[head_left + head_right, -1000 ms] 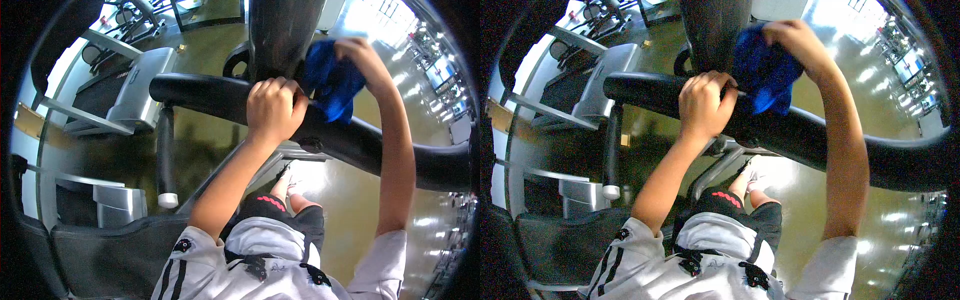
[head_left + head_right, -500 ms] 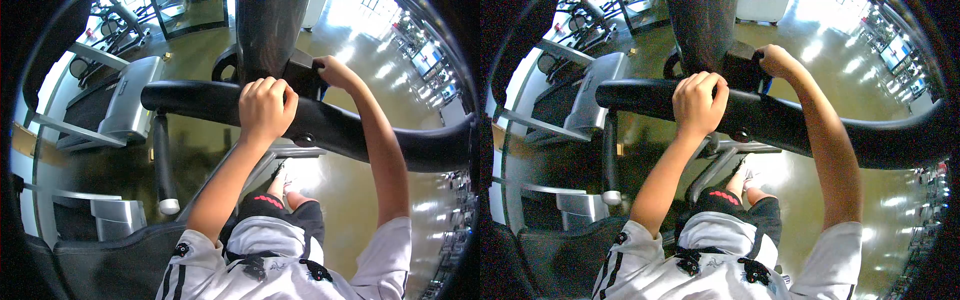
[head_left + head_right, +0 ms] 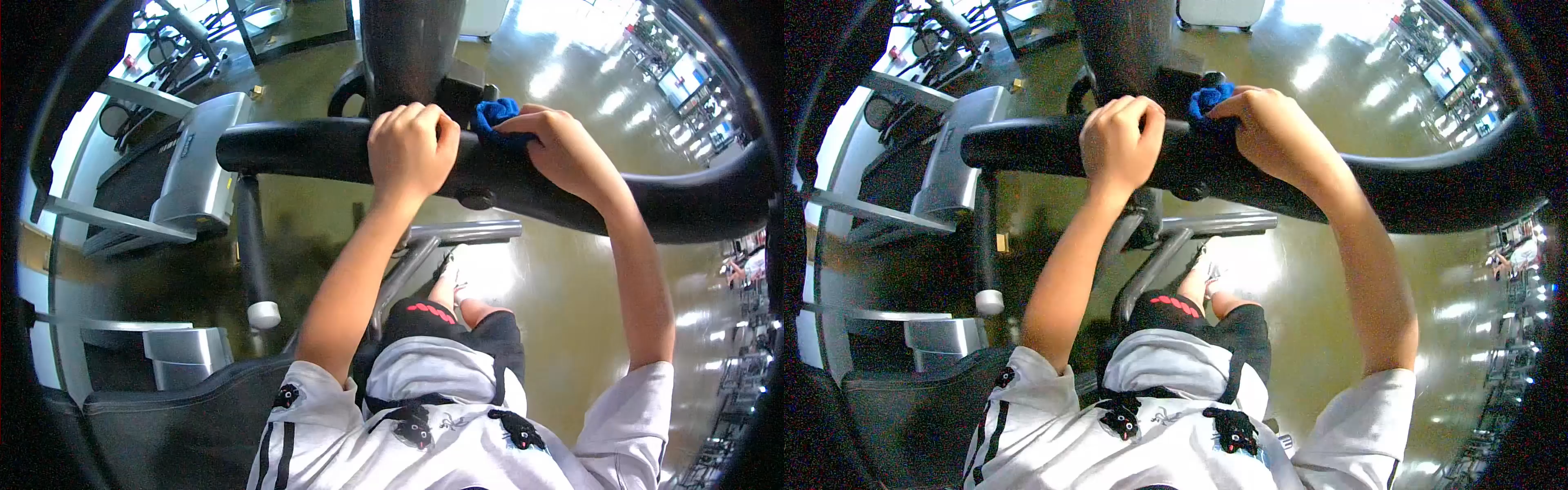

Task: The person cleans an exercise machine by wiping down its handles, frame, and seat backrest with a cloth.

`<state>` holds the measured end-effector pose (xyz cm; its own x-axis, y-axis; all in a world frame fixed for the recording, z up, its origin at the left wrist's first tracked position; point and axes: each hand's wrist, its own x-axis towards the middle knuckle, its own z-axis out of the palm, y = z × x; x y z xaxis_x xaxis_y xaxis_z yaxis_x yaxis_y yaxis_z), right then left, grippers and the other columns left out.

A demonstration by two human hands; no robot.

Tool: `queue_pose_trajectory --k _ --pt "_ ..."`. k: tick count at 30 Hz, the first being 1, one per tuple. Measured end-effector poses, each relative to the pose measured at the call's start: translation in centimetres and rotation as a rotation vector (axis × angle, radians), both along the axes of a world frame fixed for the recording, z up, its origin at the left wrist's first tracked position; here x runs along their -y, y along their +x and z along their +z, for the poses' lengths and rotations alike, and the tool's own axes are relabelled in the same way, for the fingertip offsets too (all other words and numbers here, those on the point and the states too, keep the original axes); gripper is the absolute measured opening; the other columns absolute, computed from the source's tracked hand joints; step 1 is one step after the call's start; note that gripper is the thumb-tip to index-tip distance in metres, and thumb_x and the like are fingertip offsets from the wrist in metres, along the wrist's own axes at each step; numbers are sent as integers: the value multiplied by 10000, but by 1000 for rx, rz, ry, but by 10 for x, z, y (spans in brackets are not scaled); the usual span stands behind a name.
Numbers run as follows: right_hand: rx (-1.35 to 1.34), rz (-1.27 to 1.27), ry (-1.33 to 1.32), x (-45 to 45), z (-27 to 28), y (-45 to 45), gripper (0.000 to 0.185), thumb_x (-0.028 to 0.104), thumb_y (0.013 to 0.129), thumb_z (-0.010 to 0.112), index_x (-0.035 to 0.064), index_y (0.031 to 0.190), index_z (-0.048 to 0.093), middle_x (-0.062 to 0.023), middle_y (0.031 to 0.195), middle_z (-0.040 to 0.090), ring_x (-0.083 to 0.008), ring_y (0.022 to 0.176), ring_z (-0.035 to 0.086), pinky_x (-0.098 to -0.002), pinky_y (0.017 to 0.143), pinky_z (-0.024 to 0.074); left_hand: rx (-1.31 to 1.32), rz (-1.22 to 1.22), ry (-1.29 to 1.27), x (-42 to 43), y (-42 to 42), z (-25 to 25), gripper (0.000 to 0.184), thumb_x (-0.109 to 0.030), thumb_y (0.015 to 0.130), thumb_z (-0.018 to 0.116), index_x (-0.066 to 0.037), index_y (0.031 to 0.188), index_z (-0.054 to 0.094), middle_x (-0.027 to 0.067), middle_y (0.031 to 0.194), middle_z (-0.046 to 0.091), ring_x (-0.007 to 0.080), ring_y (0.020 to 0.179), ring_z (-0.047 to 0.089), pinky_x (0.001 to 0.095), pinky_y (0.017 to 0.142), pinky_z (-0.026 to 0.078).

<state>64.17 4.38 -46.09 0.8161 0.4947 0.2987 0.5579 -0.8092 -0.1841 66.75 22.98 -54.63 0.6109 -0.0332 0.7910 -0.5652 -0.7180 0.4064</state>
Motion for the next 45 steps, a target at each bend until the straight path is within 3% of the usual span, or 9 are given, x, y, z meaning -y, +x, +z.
queue_pose_trajectory --k 8,14,22,28,31,35,37,41,45 --pt "290 -278 -101 53 0 -81 352 -54 715 519 48 1038 614 -145 1063 579 -340 999 551 -404 895 444 38 -3 -17 0 0 -1 171 -173 771 569 -57 656 617 98 692 627 280 686 607 384 686 462" --pt "689 -427 -457 112 10 -118 329 19 727 551 134 1018 652 -67 1224 562 -290 1182 479 -495 1048 301 71 -86 235 -15 -9 -3 243 -273 899 481 -93 954 634 82 924 648 279 902 592 383 826 419" --pt "865 -414 -342 131 -11 -125 385 34 765 518 150 1110 645 -70 1260 532 -268 1266 420 -505 1071 254 176 -63 171 -17 -16 -17 241 -256 878 518 -91 1005 640 50 996 646 239 1003 572 390 928 372" --pt "730 -308 -197 86 -63 -130 397 46 723 565 130 1099 660 -125 1191 524 -357 1173 444 -457 989 346 -32 -94 276 -47 -71 -47 535 -178 834 542 -164 1357 432 61 1459 324 291 1344 269 453 1070 212" --pt "552 -269 -77 69 -94 -147 397 56 712 591 144 1091 665 -130 1199 515 -357 1186 423 -450 976 354 -279 -136 120 -62 -117 -98 446 -78 820 567 -58 1259 488 172 1329 452 342 1247 405 436 1045 304" --pt "-424 -219 541 -2 -152 -165 468 36 674 643 179 1120 642 -136 1032 582 -332 950 571 -419 847 448 -1031 -468 -674 -52 -183 -171 534 -228 891 577 -63 1347 354 99 1327 451 211 1219 430 370 969 379" --pt "-322 -18 373 -30 -183 -159 454 38 684 641 159 1122 618 -128 990 595 -328 859 602 -404 782 483 -1160 -592 -1237 -46 -203 -194 515 -255 917 554 -70 1347 339 94 1300 463 220 1186 461 370 952 400" --pt "-521 88 385 -67 -206 -170 362 24 710 593 90 1066 618 -131 999 597 -337 901 601 -405 769 494 -1351 -384 -1487 -44 -225 -205 424 -244 937 524 -57 1296 399 77 1219 512 207 1096 527 346 923 430" --pt "-571 34 565 -69 -221 -160 338 -9 717 581 50 1048 620 -151 1042 600 -357 937 592 -393 817 482 -1355 -297 -1187 -76 -218 -207 275 -207 910 585 -43 1126 535 40 988 584 106 927 529 243 814 433"
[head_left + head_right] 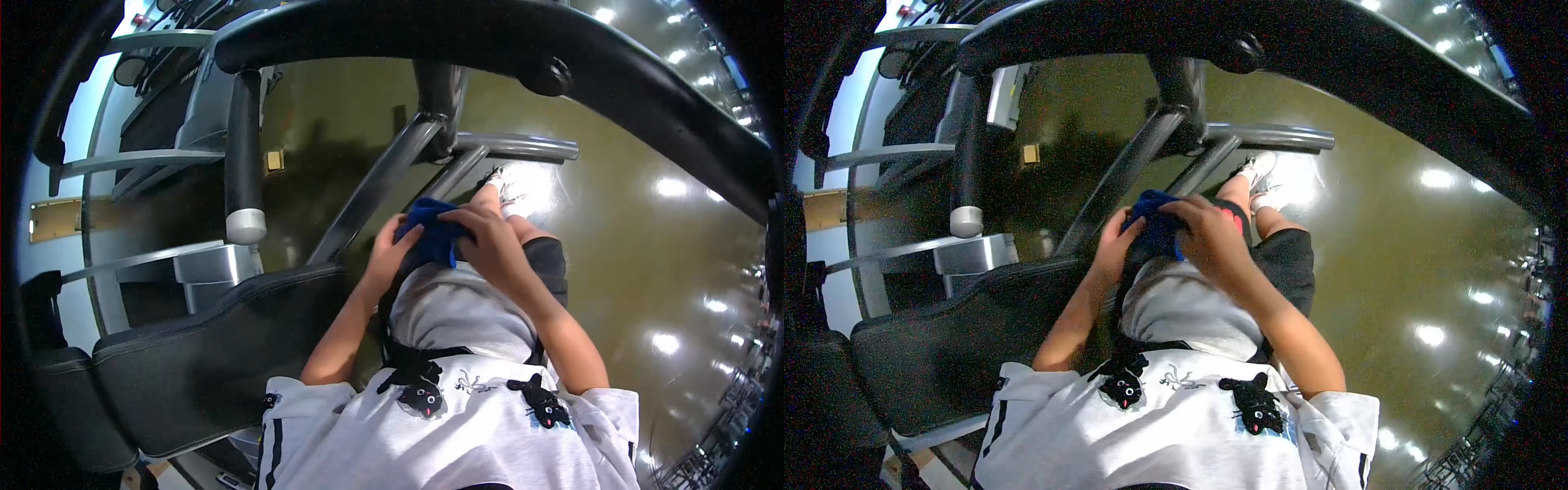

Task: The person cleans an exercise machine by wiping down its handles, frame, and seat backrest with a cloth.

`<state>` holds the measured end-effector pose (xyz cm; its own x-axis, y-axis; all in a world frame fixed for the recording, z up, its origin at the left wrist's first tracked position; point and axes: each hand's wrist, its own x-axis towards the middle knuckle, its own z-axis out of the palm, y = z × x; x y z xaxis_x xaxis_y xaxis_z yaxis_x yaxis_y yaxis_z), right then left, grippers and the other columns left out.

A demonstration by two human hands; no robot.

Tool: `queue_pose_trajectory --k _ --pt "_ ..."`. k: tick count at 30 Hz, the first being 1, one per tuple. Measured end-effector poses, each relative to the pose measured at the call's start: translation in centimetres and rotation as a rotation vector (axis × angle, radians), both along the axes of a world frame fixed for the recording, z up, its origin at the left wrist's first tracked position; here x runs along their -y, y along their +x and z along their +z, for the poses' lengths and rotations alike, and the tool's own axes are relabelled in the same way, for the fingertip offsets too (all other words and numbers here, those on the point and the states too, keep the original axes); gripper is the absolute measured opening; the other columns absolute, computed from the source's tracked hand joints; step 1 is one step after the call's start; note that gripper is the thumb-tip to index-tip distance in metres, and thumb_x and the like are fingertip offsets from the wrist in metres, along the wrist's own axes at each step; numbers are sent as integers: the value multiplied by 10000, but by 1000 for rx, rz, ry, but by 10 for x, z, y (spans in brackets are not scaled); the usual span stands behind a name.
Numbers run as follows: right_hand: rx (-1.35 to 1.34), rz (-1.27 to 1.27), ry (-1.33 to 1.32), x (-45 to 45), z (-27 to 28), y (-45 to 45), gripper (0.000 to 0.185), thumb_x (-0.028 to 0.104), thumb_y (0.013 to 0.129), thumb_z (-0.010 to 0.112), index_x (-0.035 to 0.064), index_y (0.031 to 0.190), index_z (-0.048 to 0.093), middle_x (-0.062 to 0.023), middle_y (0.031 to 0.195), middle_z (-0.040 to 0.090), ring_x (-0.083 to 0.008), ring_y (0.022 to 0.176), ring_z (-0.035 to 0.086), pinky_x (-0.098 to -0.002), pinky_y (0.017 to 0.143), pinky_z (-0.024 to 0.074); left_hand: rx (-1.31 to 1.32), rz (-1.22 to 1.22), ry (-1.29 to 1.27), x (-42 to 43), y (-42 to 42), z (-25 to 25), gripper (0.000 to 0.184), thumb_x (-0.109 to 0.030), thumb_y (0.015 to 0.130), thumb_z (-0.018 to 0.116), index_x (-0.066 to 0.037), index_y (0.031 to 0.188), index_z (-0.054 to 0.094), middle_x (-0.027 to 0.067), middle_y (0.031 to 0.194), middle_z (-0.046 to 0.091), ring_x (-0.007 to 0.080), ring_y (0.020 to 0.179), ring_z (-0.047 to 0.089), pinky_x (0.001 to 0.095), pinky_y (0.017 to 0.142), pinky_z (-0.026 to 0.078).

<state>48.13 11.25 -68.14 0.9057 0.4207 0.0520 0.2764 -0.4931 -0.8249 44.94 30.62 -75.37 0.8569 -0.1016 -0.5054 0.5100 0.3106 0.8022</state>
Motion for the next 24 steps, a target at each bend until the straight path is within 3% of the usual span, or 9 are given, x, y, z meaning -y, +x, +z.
queue_pose_trajectory --k 6,7,8,10,11,15,17,22,24 --pt "-42 -190 -59 14 -11 10 368 -51 703 578 37 1057 625 -168 953 631 -307 886 617 -348 813 480 216 -227 371 -24 29 -7 308 -176 845 668 -50 1093 536 24 937 600 99 916 548 237 814 414" --pt "-109 -262 -19 15 -13 10 345 -31 725 581 33 1062 618 -150 886 648 -243 791 641 -314 746 493 307 -334 722 -22 34 -9 322 -130 780 703 -77 1068 568 36 883 601 154 896 583 276 787 429" --pt "-114 -258 -27 17 -12 12 345 -31 725 581 33 1062 618 -150 886 648 -243 791 641 -314 746 493 300 -332 714 -23 37 -12 322 -130 780 703 -77 1068 568 36 883 601 154 896 583 276 787 429" --pt "-279 -366 59 19 -5 15 301 1 723 600 23 1023 609 -178 910 656 -314 851 636 -349 776 488 622 -677 1489 -29 43 -20 341 -79 702 711 -100 1024 603 69 871 594 246 896 592 362 769 454" --pt "-255 -399 32 18 -4 14 299 -1 716 589 17 1014 605 -183 876 655 -310 792 634 -343 735 489 607 -562 1427 -30 47 -31 201 -95 685 667 -62 882 643 107 851 590 332 886 576 465 733 454" --pt "-334 -386 -16 24 -17 16 285 -1 711 592 14 995 609 -183 858 645 -316 751 620 -351 693 479 427 -293 1343 -37 77 -61 182 -110 727 621 -57 900 633 136 905 580 347 885 566 462 760 446" --pt "-149 -288 -63 28 -29 14 280 -16 702 594 10 980 614 -182 831 628 -319 743 612 -354 667 466 239 -204 1312 -43 103 -71 168 -103 731 584 -42 885 611 173 936 558 374 887 550 463 770 442" --pt "-136 -202 -16 9 -48 38 307 -19 696 663 10 998 614 -168 1023 596 -325 874 607 -347 755 485 456 36 1275 -48 170 -100 124 -84 735 528 -3 827 540 195 922 540 408 884 535 486 759 437" --pt "-62 -186 -28 -3 -58 54 330 -31 694 656 4 1018 603 -163 1087 577 -336 918 598 -354 803 481 606 139 1261 -50 198 -108 182 -100 754 528 -12 913 516 207 949 542 415 900 533 486 765 432"
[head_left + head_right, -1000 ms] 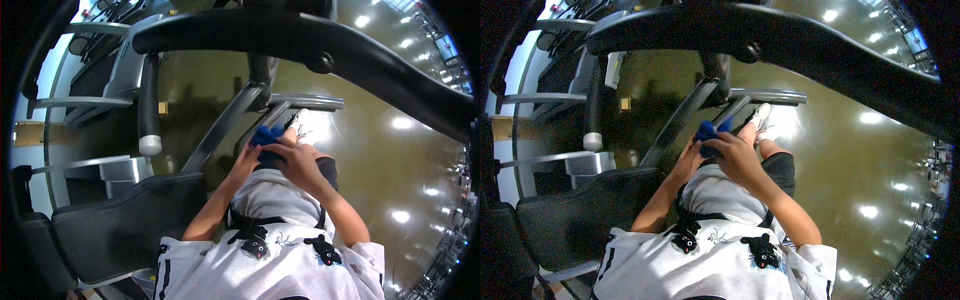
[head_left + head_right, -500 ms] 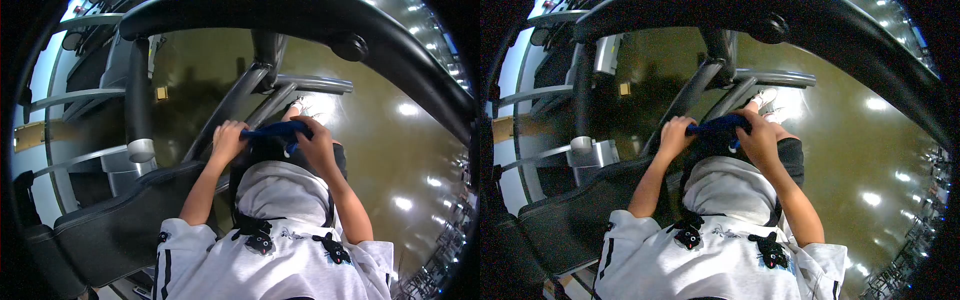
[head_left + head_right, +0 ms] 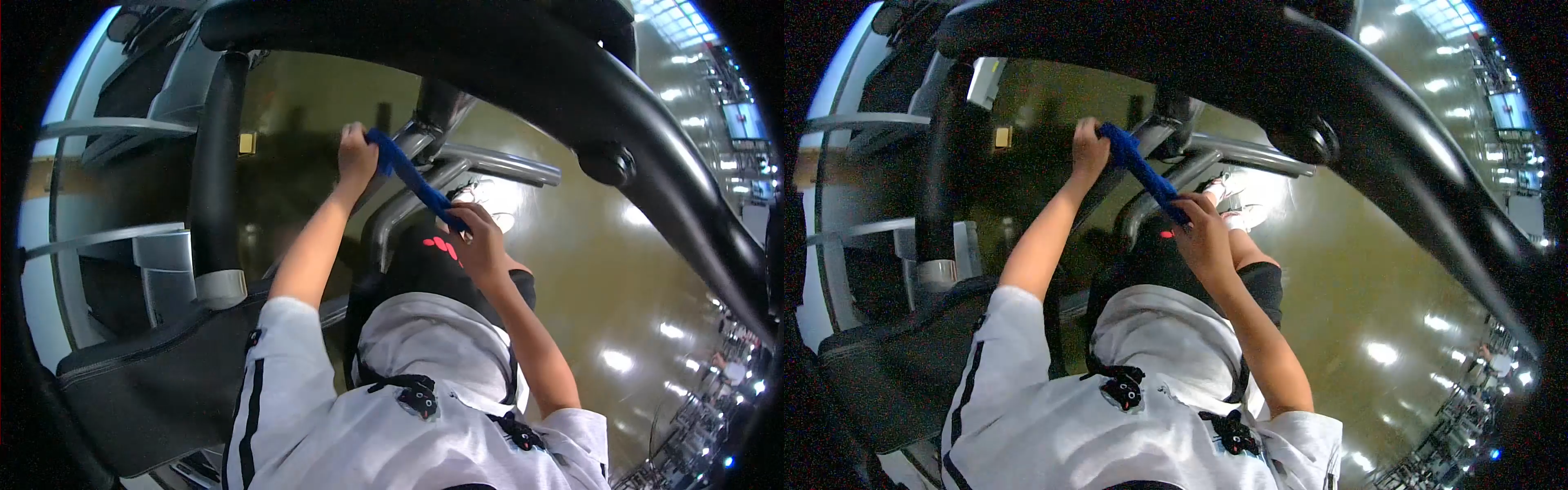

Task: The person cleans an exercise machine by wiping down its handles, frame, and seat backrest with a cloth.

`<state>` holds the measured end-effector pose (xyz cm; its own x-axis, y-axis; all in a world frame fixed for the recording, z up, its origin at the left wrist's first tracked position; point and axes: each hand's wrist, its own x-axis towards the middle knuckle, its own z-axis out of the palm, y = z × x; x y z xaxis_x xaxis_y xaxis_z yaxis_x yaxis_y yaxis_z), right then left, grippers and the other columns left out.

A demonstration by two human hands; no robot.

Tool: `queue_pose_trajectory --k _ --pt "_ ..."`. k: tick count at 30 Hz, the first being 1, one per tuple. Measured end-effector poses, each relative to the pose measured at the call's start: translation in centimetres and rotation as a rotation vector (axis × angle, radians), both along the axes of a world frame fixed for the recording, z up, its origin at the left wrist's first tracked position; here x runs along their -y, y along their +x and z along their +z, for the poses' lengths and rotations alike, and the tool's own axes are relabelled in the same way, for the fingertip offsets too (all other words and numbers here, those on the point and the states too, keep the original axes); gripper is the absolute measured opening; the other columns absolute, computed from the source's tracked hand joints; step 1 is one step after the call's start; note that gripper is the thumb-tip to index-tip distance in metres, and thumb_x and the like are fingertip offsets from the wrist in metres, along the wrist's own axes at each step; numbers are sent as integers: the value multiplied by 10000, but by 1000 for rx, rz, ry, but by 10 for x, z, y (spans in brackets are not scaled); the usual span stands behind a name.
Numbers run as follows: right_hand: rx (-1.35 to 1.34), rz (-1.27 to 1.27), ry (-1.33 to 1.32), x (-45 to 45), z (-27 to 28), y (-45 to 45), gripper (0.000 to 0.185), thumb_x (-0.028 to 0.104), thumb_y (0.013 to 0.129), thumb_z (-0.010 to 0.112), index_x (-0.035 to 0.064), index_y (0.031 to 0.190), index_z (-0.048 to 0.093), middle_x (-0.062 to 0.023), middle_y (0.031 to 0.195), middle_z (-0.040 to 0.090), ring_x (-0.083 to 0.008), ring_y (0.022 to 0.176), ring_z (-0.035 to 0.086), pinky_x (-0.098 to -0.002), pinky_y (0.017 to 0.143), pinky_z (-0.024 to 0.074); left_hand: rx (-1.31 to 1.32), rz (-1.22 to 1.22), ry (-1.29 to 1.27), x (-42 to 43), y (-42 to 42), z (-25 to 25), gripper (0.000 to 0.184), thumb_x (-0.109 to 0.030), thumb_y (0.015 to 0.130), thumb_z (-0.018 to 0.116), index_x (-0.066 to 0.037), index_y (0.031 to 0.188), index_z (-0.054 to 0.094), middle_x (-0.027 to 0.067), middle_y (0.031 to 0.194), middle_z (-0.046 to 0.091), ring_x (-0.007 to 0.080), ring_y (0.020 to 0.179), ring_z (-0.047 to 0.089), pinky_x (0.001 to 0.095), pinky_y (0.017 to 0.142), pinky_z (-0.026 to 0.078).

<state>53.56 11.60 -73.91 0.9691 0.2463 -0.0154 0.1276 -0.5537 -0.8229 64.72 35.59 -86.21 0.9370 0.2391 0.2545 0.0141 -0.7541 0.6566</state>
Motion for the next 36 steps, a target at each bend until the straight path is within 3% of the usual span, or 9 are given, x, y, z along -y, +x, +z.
queue_pose_trajectory --k 4,7,9,12,18,26,28,34,36 --pt "83 19 0 -12 -26 27 351 -42 716 618 -10 1065 591 -165 1138 564 -364 1031 557 -371 871 455 84 148 -21 18 31 -28 239 -131 781 527 -33 992 470 206 983 544 419 897 539 499 770 437" --pt "63 -25 13 -12 -29 34 318 -42 748 594 -20 1065 592 -175 1121 575 -368 1018 564 -363 872 451 -326 48 12 32 36 -56 424 -223 824 527 -52 1197 418 195 1186 517 380 1082 513 509 876 424" --pt "18 -66 3 -6 -38 35 278 -19 785 577 -18 1061 598 -176 1064 599 -355 974 584 -365 850 458 -626 -71 55 49 31 -69 627 -316 850 512 -64 1379 290 160 1398 376 308 1292 365 527 1032 294" --pt "-21 -48 -84 7 -48 28 226 2 825 575 -40 1043 615 -155 991 628 -239 833 631 -298 765 491 -572 -83 168 66 30 -77 758 -373 858 506 -61 1453 156 134 1497 223 249 1391 193 516 1105 132" --pt "-77 -117 -51 14 -65 16 215 -2 817 583 -32 1025 629 -163 941 632 -199 728 631 -274 671 506 -298 -99 390 97 32 -83 763 -348 807 565 -5 1411 249 159 1471 265 242 1374 235 546 1097 101" --pt "-80 -86 -32 7 -67 9 197 18 815 592 -7 1004 643 -147 872 632 -206 761 624 -296 688 487 -103 -567 594 39 -11 -55 804 -268 753 660 -140 1434 253 73 1460 312 184 1359 269 456 1118 141" --pt "-225 -35 -32 3 -67 8 249 2 770 599 -27 1016 625 -200 951 633 -340 873 627 -358 771 484 -82 -548 625 37 -13 -57 840 -283 723 687 -123 1428 259 64 1461 310 171 1351 286 439 1119 144" --pt "-185 -70 -61 -6 -51 20 235 20 776 597 -26 1005 624 -204 927 627 -347 872 613 -364 768 477 -351 -41 462 105 10 -64 913 -389 698 719 21 1383 276 170 1439 310 285 1370 228 472 1122 102" --pt "-130 -63 -60 6 -49 26 211 47 790 590 -28 984 625 -209 919 623 -338 868 612 -364 756 477 -357 -83 509 121 14 -71 906 -430 693 713 33 1362 314 187 1425 325 311 1365 226 469 1128 85"
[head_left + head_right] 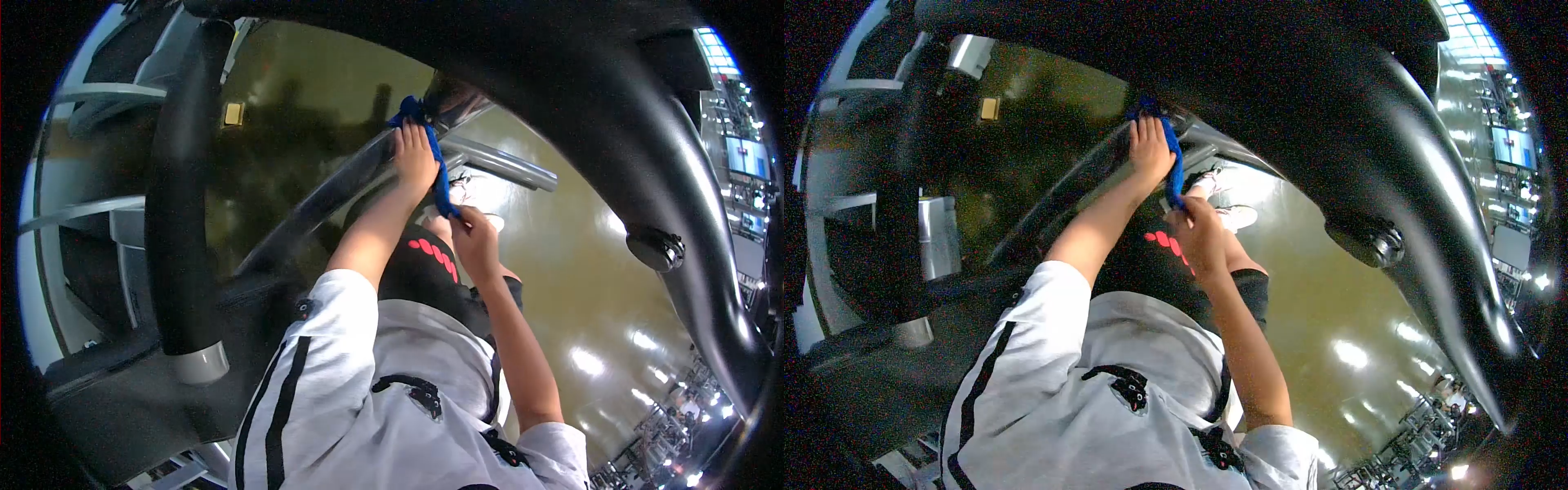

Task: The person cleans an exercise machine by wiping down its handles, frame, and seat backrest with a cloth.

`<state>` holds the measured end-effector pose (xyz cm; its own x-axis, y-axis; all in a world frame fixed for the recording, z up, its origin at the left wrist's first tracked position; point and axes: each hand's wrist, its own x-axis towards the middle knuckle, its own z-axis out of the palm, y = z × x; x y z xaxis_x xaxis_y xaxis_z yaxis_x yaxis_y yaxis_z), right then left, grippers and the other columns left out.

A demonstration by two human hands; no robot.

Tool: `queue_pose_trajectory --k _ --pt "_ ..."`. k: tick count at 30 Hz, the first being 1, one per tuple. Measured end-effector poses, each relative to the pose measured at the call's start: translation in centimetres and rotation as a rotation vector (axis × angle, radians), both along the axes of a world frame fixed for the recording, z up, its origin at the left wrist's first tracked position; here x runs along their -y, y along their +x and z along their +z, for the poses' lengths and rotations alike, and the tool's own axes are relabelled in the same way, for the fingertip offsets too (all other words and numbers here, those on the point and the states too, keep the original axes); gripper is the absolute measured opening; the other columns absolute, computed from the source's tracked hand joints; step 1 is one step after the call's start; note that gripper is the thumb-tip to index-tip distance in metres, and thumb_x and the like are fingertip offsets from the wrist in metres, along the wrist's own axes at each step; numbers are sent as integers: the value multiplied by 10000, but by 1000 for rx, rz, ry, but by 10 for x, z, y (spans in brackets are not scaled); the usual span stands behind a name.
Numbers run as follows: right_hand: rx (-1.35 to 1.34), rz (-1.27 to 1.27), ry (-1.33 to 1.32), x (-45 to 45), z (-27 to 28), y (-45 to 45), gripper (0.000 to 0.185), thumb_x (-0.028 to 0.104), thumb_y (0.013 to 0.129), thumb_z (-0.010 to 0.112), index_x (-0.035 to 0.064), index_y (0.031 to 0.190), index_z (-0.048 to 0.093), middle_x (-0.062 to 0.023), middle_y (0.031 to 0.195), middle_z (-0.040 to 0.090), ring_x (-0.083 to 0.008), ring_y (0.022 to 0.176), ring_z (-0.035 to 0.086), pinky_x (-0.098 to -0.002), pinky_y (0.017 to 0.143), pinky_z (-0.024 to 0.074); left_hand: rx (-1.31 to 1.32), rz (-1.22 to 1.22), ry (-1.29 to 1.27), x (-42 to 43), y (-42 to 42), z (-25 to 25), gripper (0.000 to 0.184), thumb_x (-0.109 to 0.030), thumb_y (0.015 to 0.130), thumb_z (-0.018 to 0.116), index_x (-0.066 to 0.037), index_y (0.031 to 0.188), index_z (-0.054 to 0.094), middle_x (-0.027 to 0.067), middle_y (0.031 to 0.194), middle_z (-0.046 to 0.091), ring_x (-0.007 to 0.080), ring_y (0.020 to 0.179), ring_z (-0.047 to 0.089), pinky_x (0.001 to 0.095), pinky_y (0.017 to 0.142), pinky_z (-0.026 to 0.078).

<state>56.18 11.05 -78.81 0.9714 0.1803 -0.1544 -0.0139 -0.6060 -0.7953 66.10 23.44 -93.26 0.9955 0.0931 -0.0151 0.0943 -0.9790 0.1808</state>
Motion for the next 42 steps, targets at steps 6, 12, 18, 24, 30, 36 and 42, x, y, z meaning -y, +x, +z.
queue_pose_trajectory --k 6,12,18,24,30,36,42 --pt "-76 -122 -152 33 -3 12 171 126 823 593 -3 923 641 -172 862 640 -302 743 634 -354 687 483 108 -129 187 -5 -21 -10 901 -442 679 705 13 1364 336 165 1424 330 305 1373 199 462 1134 78" --pt "-188 -59 -208 30 -5 8 194 155 832 589 -1 934 641 -176 847 634 -286 718 629 -349 674 477 81 -311 250 -21 -33 -25 688 -351 768 621 -119 1374 395 -36 1441 350 111 1359 239 442 1142 64" --pt "-127 -16 -190 30 -1 11 186 140 827 589 9 948 645 -180 850 631 -301 730 627 -346 671 479 87 -312 346 -7 -5 -77 484 -164 886 388 -131 1368 403 -35 1389 426 89 1324 297 426 1151 54" --pt "-135 -28 -220 44 -1 13 178 131 836 583 16 954 650 -179 860 638 -299 755 639 -341 687 488 302 -293 434 -32 -13 -29 500 -187 824 521 -90 1310 452 21 1340 461 220 1301 344 429 1150 73" --pt "-181 -63 -157 25 7 8 183 109 840 578 12 979 645 -162 849 649 -263 764 650 -330 694 491 -60 42 -13 -53 -4 3 734 -321 730 671 -49 1347 379 157 1332 426 278 1266 373 541 1111 42" --pt "-107 -1 -105 20 10 10 208 101 858 567 16 1035 637 -168 860 651 -235 770 645 -319 703 490 -271 62 -86 -41 48 -8 445 -368 767 581 -72 1095 636 139 1211 530 290 1180 462 563 1095 65" --pt "-195 -104 -160 23 5 19 261 138 862 596 43 1102 636 -122 857 690 -142 811 652 -273 731 480 -254 69 -285 -43 67 -16 486 -334 760 603 -47 1152 589 101 1270 502 252 1223 439 579 1080 136"
